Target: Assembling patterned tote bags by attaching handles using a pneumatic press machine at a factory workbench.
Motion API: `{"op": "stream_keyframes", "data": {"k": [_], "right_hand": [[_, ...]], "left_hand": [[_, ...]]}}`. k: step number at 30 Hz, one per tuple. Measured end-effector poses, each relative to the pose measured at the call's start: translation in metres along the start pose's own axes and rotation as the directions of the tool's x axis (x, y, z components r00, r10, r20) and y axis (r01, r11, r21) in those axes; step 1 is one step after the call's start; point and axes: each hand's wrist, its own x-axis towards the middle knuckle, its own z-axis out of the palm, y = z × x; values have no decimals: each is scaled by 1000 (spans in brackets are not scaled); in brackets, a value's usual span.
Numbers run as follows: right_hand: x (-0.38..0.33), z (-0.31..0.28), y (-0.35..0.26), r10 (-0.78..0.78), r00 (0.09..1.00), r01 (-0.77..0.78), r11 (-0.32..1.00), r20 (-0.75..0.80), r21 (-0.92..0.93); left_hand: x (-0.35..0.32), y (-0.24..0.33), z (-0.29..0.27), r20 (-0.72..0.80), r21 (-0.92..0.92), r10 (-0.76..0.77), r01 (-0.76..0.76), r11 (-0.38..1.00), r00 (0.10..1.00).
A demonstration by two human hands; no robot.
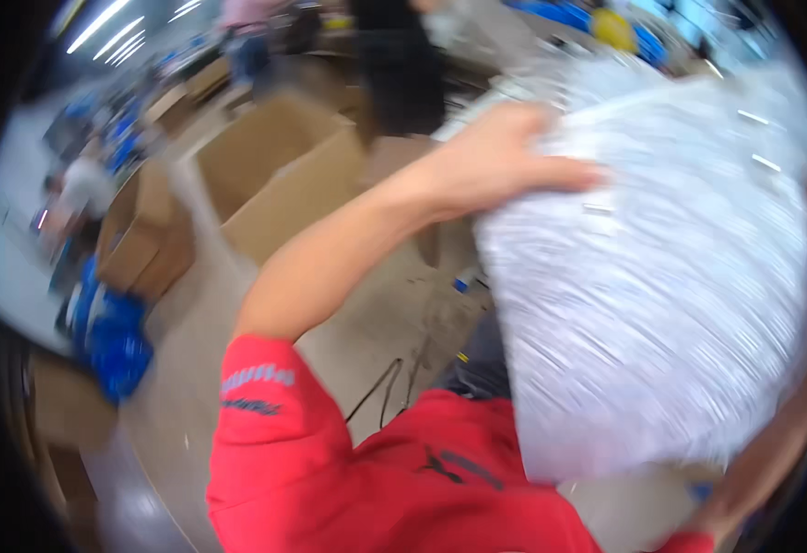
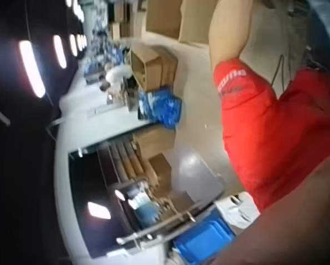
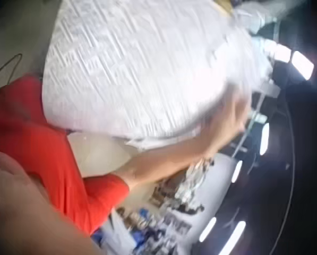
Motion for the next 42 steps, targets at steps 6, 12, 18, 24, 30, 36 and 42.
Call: {"op": "stream_keyframes", "data": {"k": [6, 12, 18, 24, 30, 36, 42], "right_hand": [[-16, 210, 60, 105, 954, -135, 987, 281, 89], [-58, 285, 134, 155, 851, -336, 896, 501, 292], [-72, 284, 143, 241, 720, -601, 686, 651, 410], [-73, 276, 170, 300, 738, -606, 688, 604, 400], [-64, 262, 166, 338, 758, -588, 723, 558, 361], [-30, 254, 188, 448, 731, -616, 757, 515, 215], [-11, 254, 237, 514, 747, -665, 567, 422, 486]], "left_hand": [[-98, -130, 10, 113, -154, -687, 696, 702, 718], [-83, -120, 30, -139, 692, -810, 641, 331, 569], [-26, -139, 86, -47, 692, -172, 156, 705, 984], [39, -157, 113, 436, -18, -692, 775, 632, 575], [64, -162, 127, 483, -147, -710, 846, 512, 513], [120, -170, 143, 457, 150, -654, 673, 725, 603], [188, -206, 178, 466, 337, -644, 551, 763, 607]]}}
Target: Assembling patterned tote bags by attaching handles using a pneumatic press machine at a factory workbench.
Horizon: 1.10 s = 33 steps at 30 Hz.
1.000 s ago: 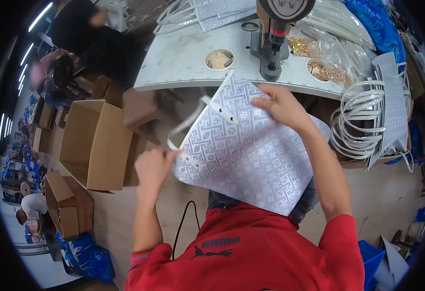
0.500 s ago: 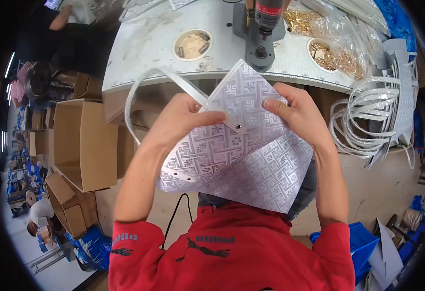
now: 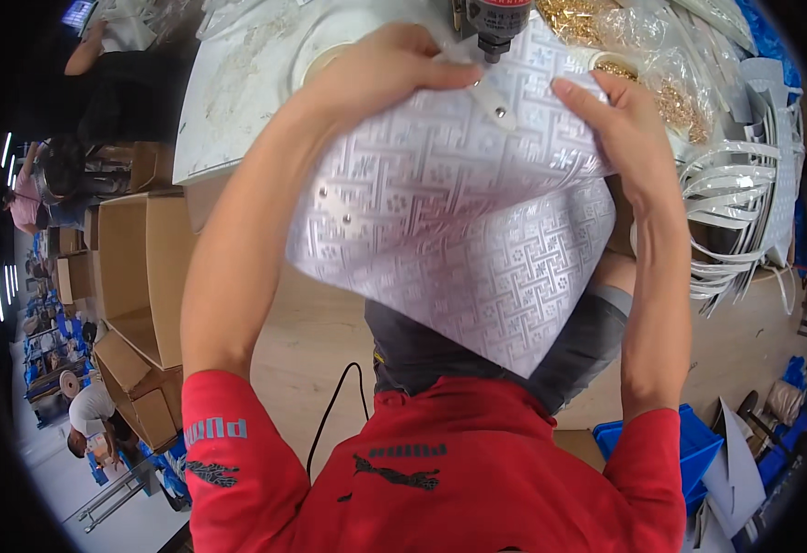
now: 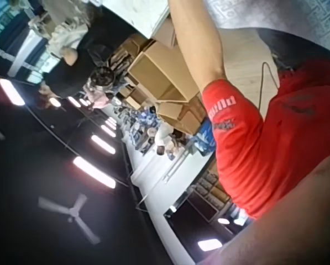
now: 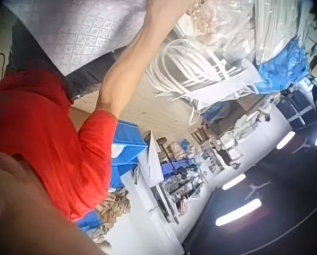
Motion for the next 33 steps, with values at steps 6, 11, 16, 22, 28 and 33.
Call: {"op": "stream_keyframes", "data": {"k": [6, 11, 16, 22, 28, 33], "right_hand": [[-6, -5, 4, 18, 999, -18, 1000, -47, 5], [-5, -2, -2, 10, 999, -12, 999, -51, -38], [-2, -2, 15, -135, 985, 126, 988, -103, -92], [-3, -1, 14, -91, 992, 84, 993, -92, -82], [0, -4, 17, -24, 999, 22, 998, -39, -52], [2, -3, 17, -23, 999, 23, 1000, -46, 0]], "left_hand": [[19, -10, 9, -35, -128, 242, -244, 961, 970], [13, 17, -1, 67, -128, 63, -54, 990, 996], [15, 15, -2, 95, -83, 78, -70, 994, 992], [17, -10, -3, 63, -230, 35, -19, 973, 997], [15, -11, -1, 33, -340, -2, 14, 940, 999], [13, -12, 1, -13, -360, 54, -55, 931, 998]]}}
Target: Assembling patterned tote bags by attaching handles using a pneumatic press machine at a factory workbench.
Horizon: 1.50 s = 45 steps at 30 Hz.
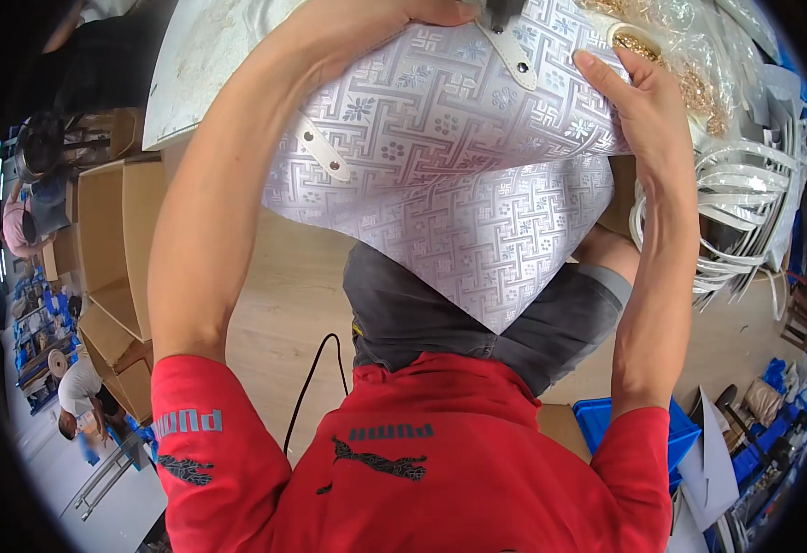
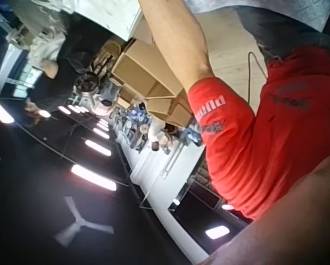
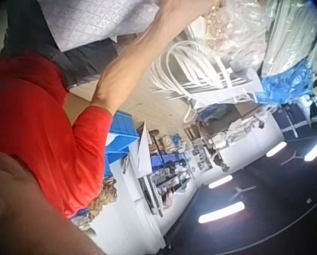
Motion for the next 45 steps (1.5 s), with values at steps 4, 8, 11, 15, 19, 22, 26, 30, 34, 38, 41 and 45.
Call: {"op": "stream_keyframes", "data": {"k": [4, 8, 11, 15, 19, 22, 26, 30, 34, 38, 41, 45], "right_hand": [[-2, 2, -7, 14, 1000, -14, 1000, 20, -15], [-14, 2, -13, 61, 997, -58, 996, 41, -61], [-40, 16, -19, 79, 997, -77, 992, 18, -100], [-66, 44, -35, -126, 992, 123, 980, -6, -153], [-79, 50, -41, -222, 973, 230, 944, 63, -237], [-80, 54, -42, -195, 971, 228, 926, 136, -301], [-74, 66, -17, -164, 970, 218, 914, 180, -342], [-64, 52, -23, -148, 969, 220, 883, 198, -415], [-31, 33, -17, -92, 987, 139, 892, 128, -431], [2, 12, -22, -44, 999, 40, 924, -1, -380], [12, -6, -26, -75, 997, 78, 981, 26, -176], [14, 0, -50, 8, 999, -17, 986, -53, -164]], "left_hand": [[0, 5, -2, -10, -28, -78, 78, 997, 997], [-12, -10, -8, 36, 57, -35, 33, 998, 999], [-47, -11, -7, 99, 155, 10, -25, 988, 995], [-86, -3, -13, 191, 199, 8, -47, 979, 982], [-101, 5, -22, 276, 126, -48, 13, 992, 960], [-110, 14, -15, 313, 154, -134, 89, 984, 940], [-121, 6, 3, 173, 201, -214, 178, 963, 961], [-117, -12, -2, -2, 28, -198, 198, 980, 980], [-70, -10, -28, -129, 97, -183, 196, 976, 975], [-24, -1, -26, -18, 46, 52, -51, 998, 998], [-6, 15, -14, 70, -57, 108, -104, 993, 992], [3, 22, -2, 46, -136, 112, -105, 985, 993]]}}
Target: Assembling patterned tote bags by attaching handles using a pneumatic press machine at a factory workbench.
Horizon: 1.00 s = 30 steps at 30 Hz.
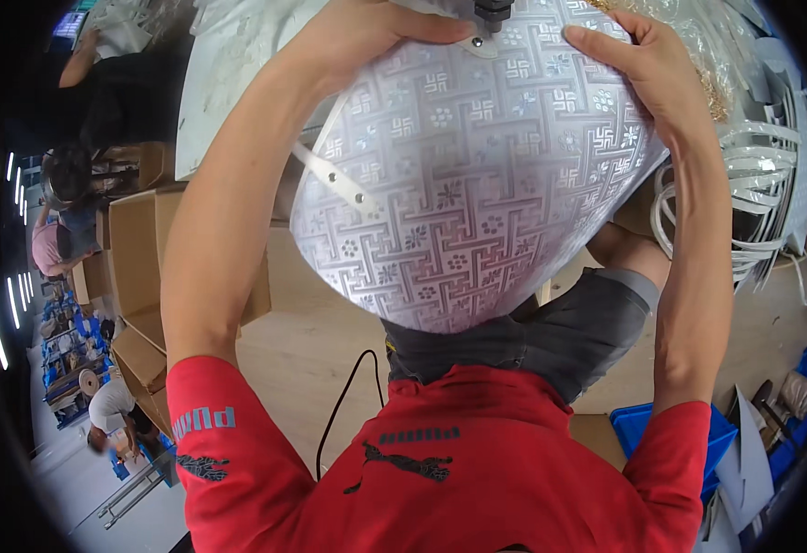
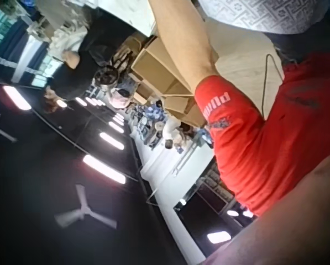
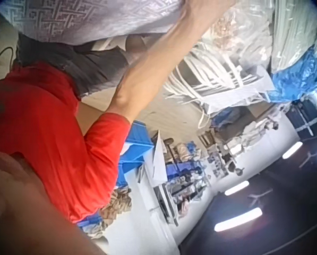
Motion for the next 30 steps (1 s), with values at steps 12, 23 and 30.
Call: {"op": "stream_keyframes", "data": {"k": [12, 23, 30], "right_hand": [[17, -20, 35, -14, 1000, 14, 998, 6, -63], [10, -14, 31, -15, 1000, 16, 976, 2, -219], [17, -20, 54, -73, 996, 79, 989, 53, -126]], "left_hand": [[7, -7, 6, 10, -47, -132, 132, 990, 991], [-1, -17, 1, 16, -104, -144, 145, 984, 989], [-6, -43, -24, 31, -198, -163, 166, 966, 986]]}}
